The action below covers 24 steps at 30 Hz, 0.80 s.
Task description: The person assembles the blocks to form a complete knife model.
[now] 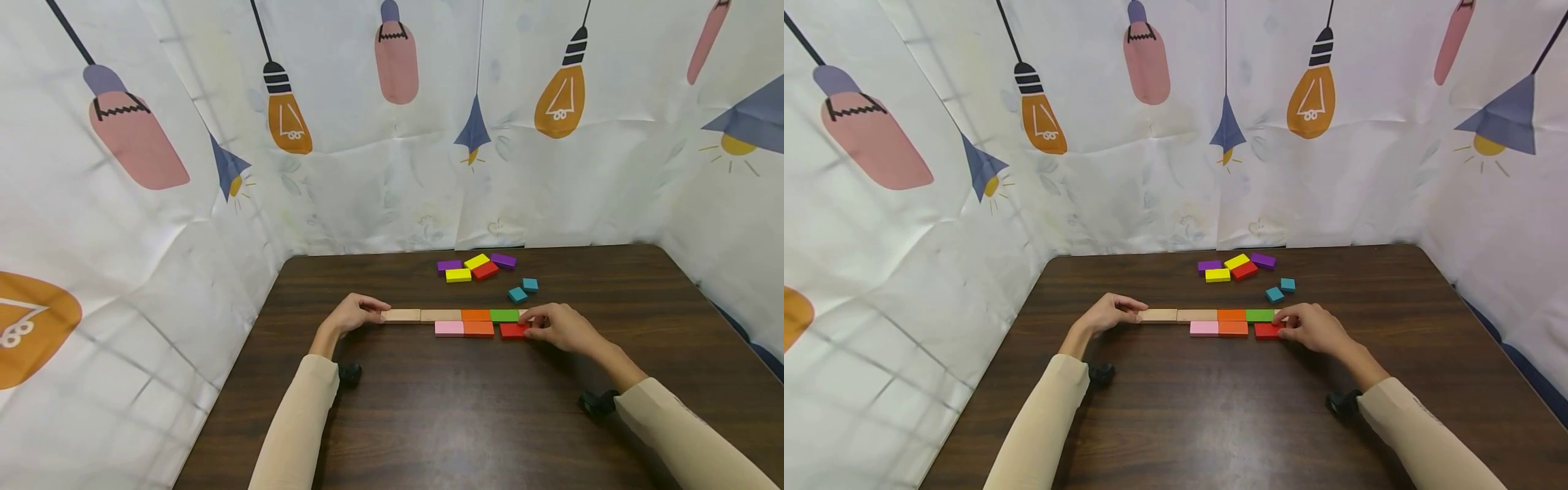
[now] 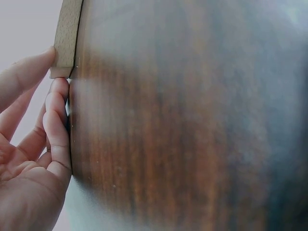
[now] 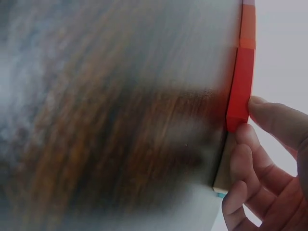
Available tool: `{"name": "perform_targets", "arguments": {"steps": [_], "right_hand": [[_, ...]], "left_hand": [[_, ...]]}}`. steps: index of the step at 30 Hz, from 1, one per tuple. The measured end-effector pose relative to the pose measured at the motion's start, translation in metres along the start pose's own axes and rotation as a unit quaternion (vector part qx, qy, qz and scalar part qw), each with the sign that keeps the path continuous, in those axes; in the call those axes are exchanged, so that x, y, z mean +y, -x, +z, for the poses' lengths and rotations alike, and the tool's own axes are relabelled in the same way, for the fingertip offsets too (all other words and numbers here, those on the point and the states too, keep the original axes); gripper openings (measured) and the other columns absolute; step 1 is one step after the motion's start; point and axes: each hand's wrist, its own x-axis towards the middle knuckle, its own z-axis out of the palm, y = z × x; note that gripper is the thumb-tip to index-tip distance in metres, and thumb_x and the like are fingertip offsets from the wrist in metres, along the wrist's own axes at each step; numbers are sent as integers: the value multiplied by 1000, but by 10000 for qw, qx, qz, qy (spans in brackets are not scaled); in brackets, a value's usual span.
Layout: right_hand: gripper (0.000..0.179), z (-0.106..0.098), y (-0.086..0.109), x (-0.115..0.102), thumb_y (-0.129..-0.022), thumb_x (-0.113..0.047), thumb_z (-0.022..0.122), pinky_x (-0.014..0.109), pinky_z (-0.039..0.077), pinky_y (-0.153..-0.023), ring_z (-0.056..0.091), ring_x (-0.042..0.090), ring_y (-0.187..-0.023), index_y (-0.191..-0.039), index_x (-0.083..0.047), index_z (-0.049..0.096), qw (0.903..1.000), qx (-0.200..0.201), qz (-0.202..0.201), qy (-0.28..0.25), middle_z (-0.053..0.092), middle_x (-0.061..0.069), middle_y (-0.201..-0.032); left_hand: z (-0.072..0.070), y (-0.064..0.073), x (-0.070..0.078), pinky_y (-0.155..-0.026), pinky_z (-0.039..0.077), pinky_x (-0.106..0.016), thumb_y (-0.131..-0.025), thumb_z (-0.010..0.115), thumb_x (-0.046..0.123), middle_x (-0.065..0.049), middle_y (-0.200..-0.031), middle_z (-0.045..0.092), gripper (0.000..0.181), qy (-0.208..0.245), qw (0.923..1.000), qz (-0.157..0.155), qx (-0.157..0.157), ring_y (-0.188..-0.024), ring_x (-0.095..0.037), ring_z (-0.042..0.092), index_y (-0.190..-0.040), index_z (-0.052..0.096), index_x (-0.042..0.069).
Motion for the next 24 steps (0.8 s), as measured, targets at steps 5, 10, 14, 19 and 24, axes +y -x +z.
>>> {"name": "perform_targets", "arguments": {"steps": [5, 10, 14, 19, 24], "right_hand": [[24, 2, -2, 0, -92, -23, 77, 26, 44, -61, 54, 11, -70, -115, -15, 77, 10000, 59, -26, -7, 67, -6, -82], [22, 2, -4, -2, -94, -22, 75, 27, 44, -60, 54, 11, -70, -115, -15, 77, 9999, 50, -100, -62, 68, -7, -84], [22, 3, -6, -3, -94, -21, 75, 26, 45, -61, 54, 11, -70, -115, -15, 77, 9999, 7, -144, -88, 68, -7, -83], [23, 4, -8, -3, -94, -22, 75, 26, 45, -61, 54, 10, -69, -115, -15, 77, 9998, -31, -169, -63, 67, -7, -82], [23, 6, -10, -3, -93, -22, 76, 26, 44, -60, 54, 10, -69, -115, -16, 77, 9998, -46, -161, -75, 67, -8, -82]], "left_hand": [[0, -1, -1, -94, 55, -40, -93, 75, 10, -12, -121, 74, 27, 22, 10000, 48, -48, -99, -20, 69, -121, 77, 8], [-1, 0, 0, -100, 54, -47, -94, 74, 10, -15, -124, 73, 28, 27, 9999, 106, -102, -102, -22, 71, -122, 76, 7], [-1, 0, 0, -100, 54, -48, -94, 74, 10, -15, -123, 73, 28, 7, 9999, 138, -91, -102, -22, 71, -122, 76, 6], [-1, 0, 1, -99, 55, -45, -94, 75, 10, -13, -121, 75, 28, -12, 9999, 111, -61, -101, -21, 71, -121, 76, 8], [-1, 0, 0, -98, 55, -44, -93, 75, 9, -12, -121, 75, 28, -13, 10000, 49, -41, -101, -21, 71, -121, 77, 9]]}}
